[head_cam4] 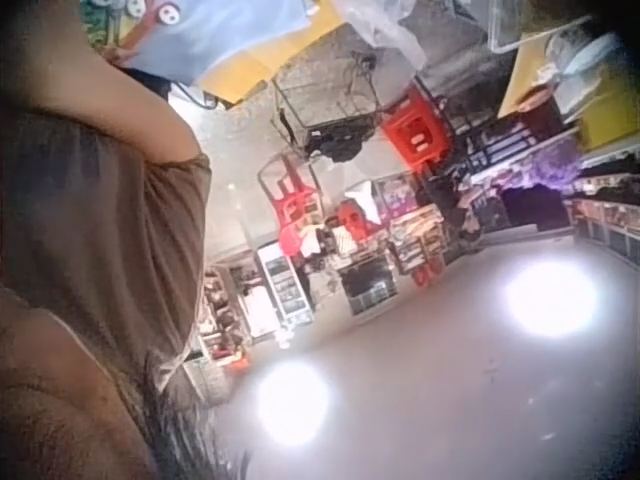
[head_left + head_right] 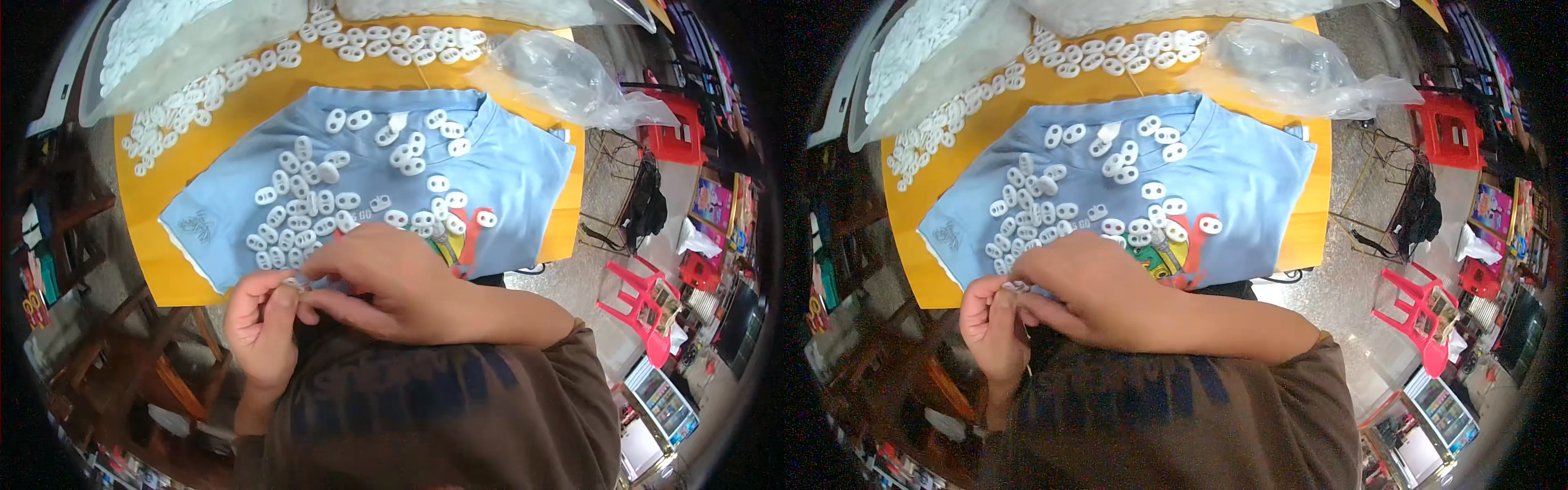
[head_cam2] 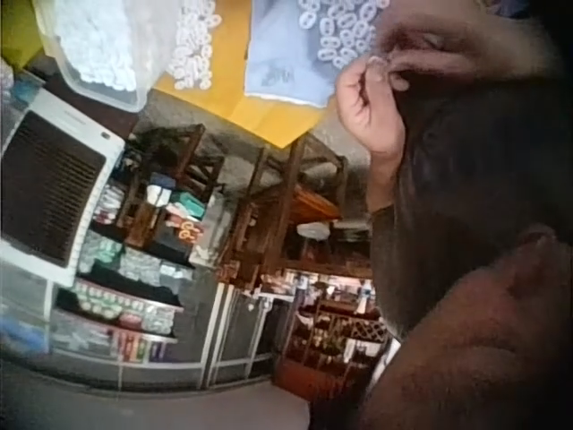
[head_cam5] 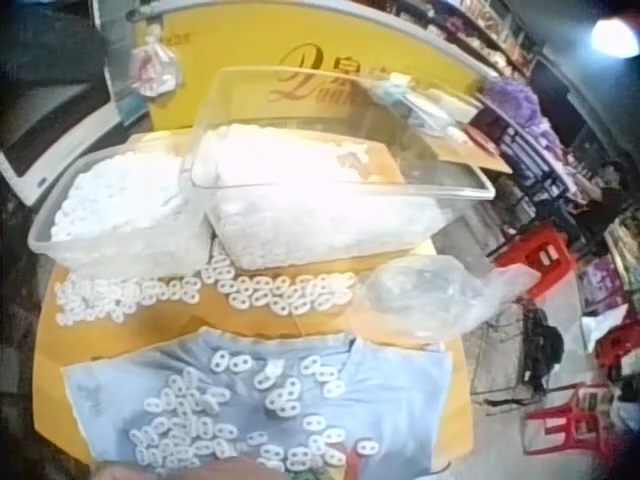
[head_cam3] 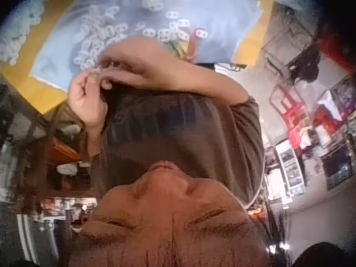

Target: Inspecting and sorting small white plastic cord locks for quality control on a blue t-shirt.

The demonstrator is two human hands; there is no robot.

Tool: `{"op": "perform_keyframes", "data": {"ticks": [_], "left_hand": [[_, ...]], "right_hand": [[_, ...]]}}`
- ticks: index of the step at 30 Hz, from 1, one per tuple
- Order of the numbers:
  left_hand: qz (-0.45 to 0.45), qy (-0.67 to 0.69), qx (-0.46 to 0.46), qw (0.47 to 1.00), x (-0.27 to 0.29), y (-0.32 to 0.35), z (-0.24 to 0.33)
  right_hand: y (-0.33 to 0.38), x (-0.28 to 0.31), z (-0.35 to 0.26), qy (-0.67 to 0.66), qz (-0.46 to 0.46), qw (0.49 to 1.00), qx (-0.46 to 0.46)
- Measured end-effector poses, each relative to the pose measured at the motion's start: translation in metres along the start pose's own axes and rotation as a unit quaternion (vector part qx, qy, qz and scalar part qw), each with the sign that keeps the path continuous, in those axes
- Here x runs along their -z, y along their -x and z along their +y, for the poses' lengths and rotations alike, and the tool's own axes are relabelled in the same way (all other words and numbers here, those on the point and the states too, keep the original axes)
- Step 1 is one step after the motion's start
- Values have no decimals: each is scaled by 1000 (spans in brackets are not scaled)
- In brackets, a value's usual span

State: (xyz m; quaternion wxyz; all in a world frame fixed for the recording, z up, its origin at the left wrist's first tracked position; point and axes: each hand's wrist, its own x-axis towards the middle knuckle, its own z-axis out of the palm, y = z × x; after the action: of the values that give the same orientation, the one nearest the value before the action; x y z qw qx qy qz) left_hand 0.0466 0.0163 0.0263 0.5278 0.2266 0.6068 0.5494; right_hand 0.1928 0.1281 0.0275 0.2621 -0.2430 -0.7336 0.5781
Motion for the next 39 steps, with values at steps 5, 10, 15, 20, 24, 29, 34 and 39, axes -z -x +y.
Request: {"op": "perform_keyframes", "data": {"ticks": [5, 10, 15, 20, 24, 29, 34, 39], "left_hand": [[24, 46, 7, 999, -15, -6, 11], [-5, 75, 25, 997, -26, -12, 12], [-21, 66, 28, 997, -34, -13, 19], [-8, 59, 18, 998, -35, -13, 17], [6, 43, 18, 999, -44, -13, 18], [-38, 43, 31, 998, -62, -11, 31], [-95, 91, 4, 991, -71, -12, 42], [-121, 69, -49, 989, -76, -13, 39]], "right_hand": [[24, 50, 4, 276, 112, 954, 33], [42, 76, 8, 392, 108, 911, -75], [44, 82, 13, 400, 71, 912, -64], [49, 86, 14, 402, 44, 914, -38], [51, 82, 6, 238, 90, 961, -106], [37, 73, -17, -329, 158, 900, -239], [28, 65, -30, -471, 102, 849, -217], [28, 63, -34, -464, 82, 857, -209]]}}
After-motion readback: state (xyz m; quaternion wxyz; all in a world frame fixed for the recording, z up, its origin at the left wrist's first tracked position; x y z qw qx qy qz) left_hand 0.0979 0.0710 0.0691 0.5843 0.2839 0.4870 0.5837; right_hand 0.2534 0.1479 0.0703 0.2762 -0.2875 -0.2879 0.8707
